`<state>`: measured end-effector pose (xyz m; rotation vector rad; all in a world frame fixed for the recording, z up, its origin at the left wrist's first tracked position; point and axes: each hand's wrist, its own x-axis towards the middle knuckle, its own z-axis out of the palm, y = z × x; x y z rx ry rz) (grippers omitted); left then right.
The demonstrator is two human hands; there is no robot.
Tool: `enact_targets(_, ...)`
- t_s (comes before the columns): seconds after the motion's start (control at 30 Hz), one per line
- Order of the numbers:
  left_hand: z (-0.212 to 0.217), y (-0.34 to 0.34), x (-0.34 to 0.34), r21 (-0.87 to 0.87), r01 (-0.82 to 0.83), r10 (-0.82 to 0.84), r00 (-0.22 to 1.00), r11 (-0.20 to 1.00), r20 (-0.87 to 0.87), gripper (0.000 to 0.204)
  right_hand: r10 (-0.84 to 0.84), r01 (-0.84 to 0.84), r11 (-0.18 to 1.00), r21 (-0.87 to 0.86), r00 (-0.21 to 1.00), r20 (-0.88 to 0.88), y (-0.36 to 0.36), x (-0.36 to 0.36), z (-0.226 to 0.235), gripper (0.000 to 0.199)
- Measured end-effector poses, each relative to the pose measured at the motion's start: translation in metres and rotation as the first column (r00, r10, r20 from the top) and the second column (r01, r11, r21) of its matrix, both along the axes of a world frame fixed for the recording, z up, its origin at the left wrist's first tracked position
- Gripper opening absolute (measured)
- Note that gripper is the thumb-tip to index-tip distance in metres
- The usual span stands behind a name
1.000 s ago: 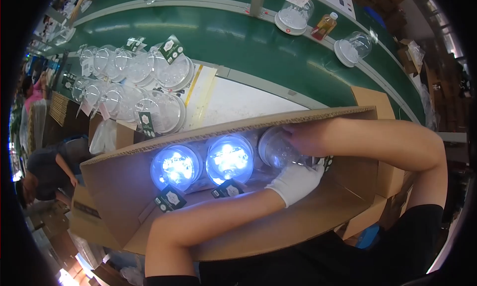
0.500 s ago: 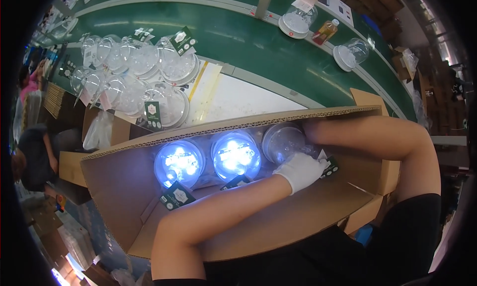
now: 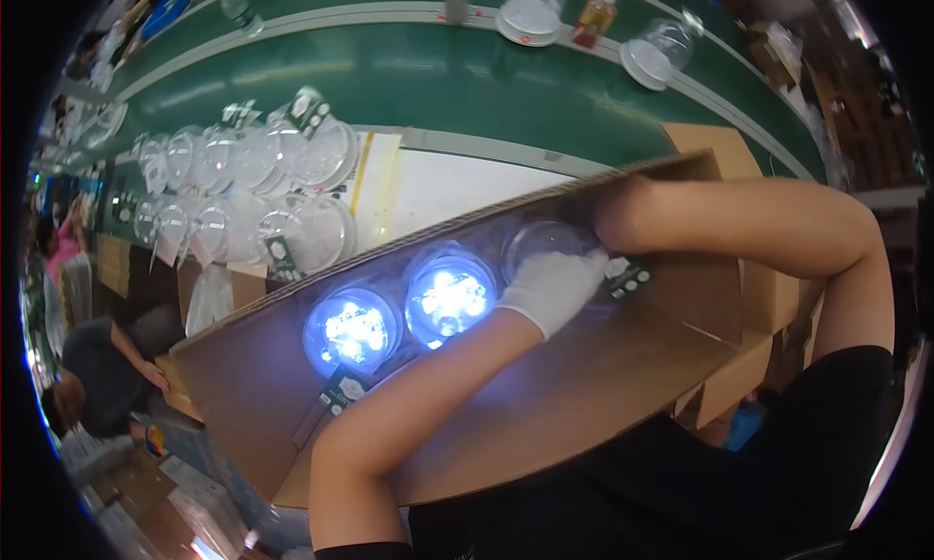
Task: Packing lighted glass cloche nativity scenes into a cardboard box for shipping.
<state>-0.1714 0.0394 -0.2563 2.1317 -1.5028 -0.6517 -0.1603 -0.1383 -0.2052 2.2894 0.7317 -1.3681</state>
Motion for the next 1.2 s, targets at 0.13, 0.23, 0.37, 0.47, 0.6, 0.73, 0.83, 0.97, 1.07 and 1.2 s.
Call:
enact_targets(0.13,0.009,-0.019,0.008,-0.054,0.018,-0.013,0.996,0.998,0.086,0.031,-0.096,0.091,0.99,0.105,0.995,0.041,0.017,-0.01,0.108,0.028)
enact_targets(0.23,0.004,-0.031,0.025,-0.075,0.121,-0.108,0.981,0.99,0.164,0.033,-0.224,0.035,0.894,0.446,0.898,0.378,-0.012,-0.035,0.116,0.019)
enact_targets(0.37,0.004,-0.034,0.037,-0.091,0.127,-0.118,0.988,0.988,0.098,0.033,-0.358,-0.07,0.817,0.572,0.717,0.599,-0.038,-0.046,0.098,0.016)
enact_targets(0.47,0.002,-0.038,0.038,-0.061,0.122,-0.12,0.992,0.991,0.035,0.03,-0.308,-0.059,0.884,0.464,0.673,0.672,-0.038,-0.054,0.08,0.014)
enact_targets(0.6,0.008,-0.038,0.032,-0.004,0.002,-0.002,1.0,1.0,-0.008,0.031,-0.224,-0.103,0.931,0.35,0.595,0.772,-0.035,-0.058,0.072,0.012)
enact_targets(0.73,0.019,-0.04,0.019,0.083,-0.112,0.111,0.994,0.99,0.015,0.034,-0.237,-0.117,0.921,0.371,0.587,0.774,-0.033,-0.062,0.076,0.012)
enact_targets(0.83,0.022,-0.036,0.009,0.123,-0.179,0.19,0.978,0.976,-0.083,0.027,-0.277,-0.004,0.926,0.378,0.674,0.684,-0.029,-0.063,0.084,0.023)
enact_targets(0.97,0.016,-0.036,0.005,0.11,-0.236,0.249,0.96,0.966,-0.127,0.027,-0.316,0.025,0.912,0.41,0.681,0.661,-0.031,-0.065,0.083,0.025)
enact_targets(1.07,0.015,-0.036,0.002,0.106,-0.242,0.253,0.963,0.964,-0.095,0.026,-0.301,0.005,0.914,0.406,0.68,0.668,-0.032,-0.064,0.081,0.028)
enact_targets(1.2,0.013,-0.032,0.005,0.086,-0.142,0.142,0.99,0.986,0.015,0.023,-0.297,0.026,0.921,0.389,0.692,0.658,-0.029,-0.064,0.084,0.03)
